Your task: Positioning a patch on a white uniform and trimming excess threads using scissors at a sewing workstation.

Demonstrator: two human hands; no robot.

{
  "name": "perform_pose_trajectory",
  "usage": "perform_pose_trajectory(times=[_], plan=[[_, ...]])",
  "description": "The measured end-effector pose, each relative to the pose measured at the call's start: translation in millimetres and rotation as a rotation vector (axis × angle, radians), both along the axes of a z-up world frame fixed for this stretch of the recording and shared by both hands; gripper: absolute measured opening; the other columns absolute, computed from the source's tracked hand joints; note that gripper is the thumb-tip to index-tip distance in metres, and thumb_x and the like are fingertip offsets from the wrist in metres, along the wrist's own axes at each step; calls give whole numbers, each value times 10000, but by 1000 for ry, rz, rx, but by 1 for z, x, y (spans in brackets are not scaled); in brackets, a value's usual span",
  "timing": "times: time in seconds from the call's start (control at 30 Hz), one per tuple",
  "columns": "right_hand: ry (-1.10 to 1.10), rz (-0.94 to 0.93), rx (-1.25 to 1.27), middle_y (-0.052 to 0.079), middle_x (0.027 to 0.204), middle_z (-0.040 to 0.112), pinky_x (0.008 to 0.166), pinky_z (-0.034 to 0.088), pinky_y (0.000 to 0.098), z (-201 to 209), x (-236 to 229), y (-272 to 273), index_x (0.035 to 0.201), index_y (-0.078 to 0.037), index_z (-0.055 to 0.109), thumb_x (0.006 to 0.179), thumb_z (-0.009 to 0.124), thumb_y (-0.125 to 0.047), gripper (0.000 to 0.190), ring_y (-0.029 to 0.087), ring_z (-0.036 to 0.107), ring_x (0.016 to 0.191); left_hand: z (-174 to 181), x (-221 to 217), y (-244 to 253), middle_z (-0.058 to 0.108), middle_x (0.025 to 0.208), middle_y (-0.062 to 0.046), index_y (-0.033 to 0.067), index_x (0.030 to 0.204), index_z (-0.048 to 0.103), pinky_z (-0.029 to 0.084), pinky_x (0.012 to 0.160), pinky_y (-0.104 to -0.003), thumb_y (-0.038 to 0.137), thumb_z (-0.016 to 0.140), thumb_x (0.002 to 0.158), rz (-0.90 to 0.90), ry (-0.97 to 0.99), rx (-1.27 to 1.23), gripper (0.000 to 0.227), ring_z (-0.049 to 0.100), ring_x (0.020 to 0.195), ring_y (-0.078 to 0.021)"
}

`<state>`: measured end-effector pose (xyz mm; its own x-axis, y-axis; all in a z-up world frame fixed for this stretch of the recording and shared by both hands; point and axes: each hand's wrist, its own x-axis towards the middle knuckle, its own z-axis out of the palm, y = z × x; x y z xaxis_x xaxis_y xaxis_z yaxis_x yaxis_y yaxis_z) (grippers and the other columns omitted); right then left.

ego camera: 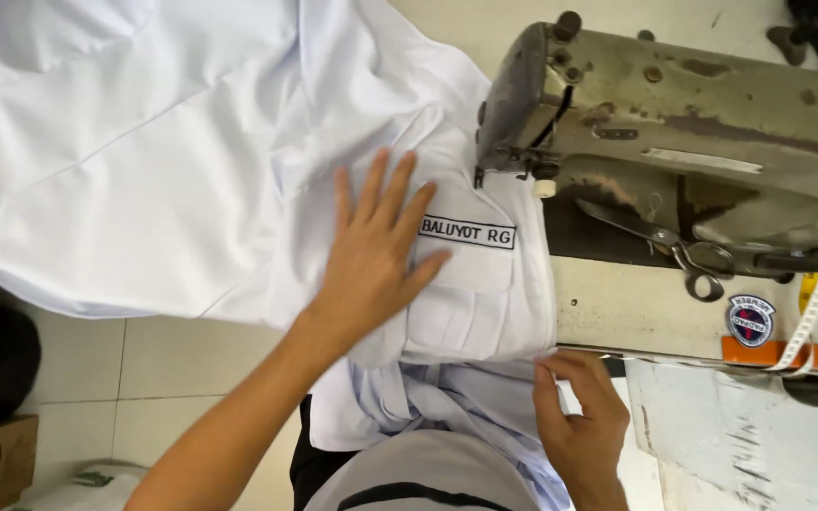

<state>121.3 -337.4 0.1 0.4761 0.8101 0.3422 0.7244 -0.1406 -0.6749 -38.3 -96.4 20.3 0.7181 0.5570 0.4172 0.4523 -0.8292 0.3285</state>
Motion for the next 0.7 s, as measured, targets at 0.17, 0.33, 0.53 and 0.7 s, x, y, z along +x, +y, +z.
perform_pose_trajectory(times=[0.17, 0.33, 0.53, 0.7], plan=[[915, -274, -217, 73, 1312, 640, 928, 559, 331, -66, -3, -13, 1355, -42, 602, 796, 754, -59, 579, 193, 658, 1173, -59, -82, -122, 484, 1347, -152, 64, 1276, 529, 323, 1179, -500, 314, 889, 819, 383, -528, -64, 633, 477, 1314, -343], [981, 81, -113, 81, 1334, 706, 1078, 540, 338, -96, -12, 0, 1265, -52, 699, 868, 732, -7, 401, 179, 626, 1268, -130, -62, -140, 365, 1413, -213, 57, 1515, 324, 263, 1186, -518, 365, 929, 618, 541, -505, -758, 1125, 336, 1382, -384], [836, -79, -299, -80, 595, 361, 552, 285, 259, -66, 7, -23, 656, -118, 611, 939, 752, -259, 346, 74, 334, 582, -36, -164, -67, 839, 944, -21, 85, 960, 794, 564, 786, -320, 112, 651, 832, 225, -107, -1149, 194, 727, 840, -131], [784, -80, -512, -38, 727, 573, 616, 384, 264, -31, 16, -36, 807, -86, 683, 905, 752, -242, 197, 80, 474, 681, -40, -325, 136, 771, 997, -64, 95, 1130, 803, 530, 819, -300, 260, 730, 1046, 602, 333, -394, 200, 696, 847, -165]])
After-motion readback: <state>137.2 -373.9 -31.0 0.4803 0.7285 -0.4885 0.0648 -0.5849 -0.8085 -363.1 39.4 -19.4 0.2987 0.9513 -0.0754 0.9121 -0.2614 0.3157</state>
